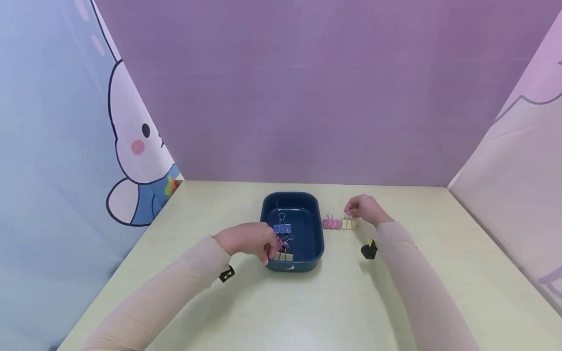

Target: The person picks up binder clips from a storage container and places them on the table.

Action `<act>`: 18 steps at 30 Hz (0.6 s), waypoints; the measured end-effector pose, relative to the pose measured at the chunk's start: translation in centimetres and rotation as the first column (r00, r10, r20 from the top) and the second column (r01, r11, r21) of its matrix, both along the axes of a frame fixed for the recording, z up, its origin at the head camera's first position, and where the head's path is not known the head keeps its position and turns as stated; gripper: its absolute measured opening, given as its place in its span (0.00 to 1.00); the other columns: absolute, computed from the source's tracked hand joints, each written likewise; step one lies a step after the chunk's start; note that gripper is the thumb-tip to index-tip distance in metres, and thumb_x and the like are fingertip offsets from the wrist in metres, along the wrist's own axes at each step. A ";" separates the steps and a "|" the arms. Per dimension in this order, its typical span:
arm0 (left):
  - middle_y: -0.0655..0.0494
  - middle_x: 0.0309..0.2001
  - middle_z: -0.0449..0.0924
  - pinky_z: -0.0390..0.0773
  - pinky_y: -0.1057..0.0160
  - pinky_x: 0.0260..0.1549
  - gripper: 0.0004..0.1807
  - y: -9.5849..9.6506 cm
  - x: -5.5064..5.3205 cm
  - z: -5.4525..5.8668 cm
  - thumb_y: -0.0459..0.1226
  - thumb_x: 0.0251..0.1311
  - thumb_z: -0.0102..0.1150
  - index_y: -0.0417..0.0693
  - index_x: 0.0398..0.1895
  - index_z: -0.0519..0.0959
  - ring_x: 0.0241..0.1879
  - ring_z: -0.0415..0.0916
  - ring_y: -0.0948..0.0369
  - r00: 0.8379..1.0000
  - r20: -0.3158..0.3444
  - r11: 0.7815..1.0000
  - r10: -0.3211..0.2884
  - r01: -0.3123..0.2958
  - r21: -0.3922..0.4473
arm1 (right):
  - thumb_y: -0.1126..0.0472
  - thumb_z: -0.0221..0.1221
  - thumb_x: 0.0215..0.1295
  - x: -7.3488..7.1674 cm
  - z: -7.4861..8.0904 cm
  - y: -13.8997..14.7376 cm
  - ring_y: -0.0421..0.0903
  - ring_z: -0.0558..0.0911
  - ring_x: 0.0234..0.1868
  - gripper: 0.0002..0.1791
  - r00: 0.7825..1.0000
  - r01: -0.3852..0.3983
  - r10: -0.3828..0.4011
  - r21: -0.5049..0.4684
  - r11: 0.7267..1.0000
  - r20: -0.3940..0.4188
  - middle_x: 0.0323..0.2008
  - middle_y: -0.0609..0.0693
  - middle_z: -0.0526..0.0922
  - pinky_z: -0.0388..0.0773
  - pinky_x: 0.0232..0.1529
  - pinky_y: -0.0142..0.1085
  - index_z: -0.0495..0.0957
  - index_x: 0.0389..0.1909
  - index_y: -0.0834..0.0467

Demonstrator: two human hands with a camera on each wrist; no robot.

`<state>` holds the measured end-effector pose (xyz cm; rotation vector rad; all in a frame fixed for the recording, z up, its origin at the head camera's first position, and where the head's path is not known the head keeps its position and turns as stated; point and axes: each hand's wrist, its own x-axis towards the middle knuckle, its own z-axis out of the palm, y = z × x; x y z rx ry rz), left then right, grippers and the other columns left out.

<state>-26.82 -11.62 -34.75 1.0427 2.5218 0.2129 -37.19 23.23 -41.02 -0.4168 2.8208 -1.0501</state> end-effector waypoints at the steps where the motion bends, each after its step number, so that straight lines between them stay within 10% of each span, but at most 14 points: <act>1: 0.67 0.28 0.80 0.77 0.71 0.33 0.08 0.0 0.0 0.0 0.32 0.48 0.74 0.54 0.24 0.84 0.28 0.74 0.68 1.000 -0.002 1.000 -0.001 0.001 0.000 | 0.73 0.59 0.62 -0.1 -0.1 0.0 0.48 0.83 0.36 0.05 1.000 -0.003 0.003 0.002 1.000 -0.004 0.34 0.60 0.84 0.83 0.43 0.40 0.80 0.37 0.70; 11: 0.69 0.27 0.79 0.76 0.71 0.33 0.08 0.0 -0.1 -0.3 0.32 0.47 0.74 0.54 0.23 0.84 0.27 0.74 0.69 1.000 -0.021 1.000 -0.013 0.013 -0.001 | 0.70 0.56 0.66 0.1 -0.3 0.1 0.50 0.82 0.41 0.07 0.999 0.038 -0.039 0.011 0.999 0.038 0.40 0.59 0.82 0.80 0.48 0.44 0.79 0.43 0.68; 18: 0.68 0.27 0.80 0.76 0.71 0.32 0.08 0.0 -0.1 -0.4 0.32 0.46 0.74 0.54 0.23 0.84 0.27 0.74 0.69 1.000 -0.017 1.000 0.001 -0.001 0.009 | 0.53 0.53 0.72 0.4 1.0 -1.3 0.62 0.73 0.60 0.24 0.996 0.028 -0.028 0.006 1.000 -0.079 0.59 0.65 0.73 0.70 0.60 0.55 0.68 0.61 0.64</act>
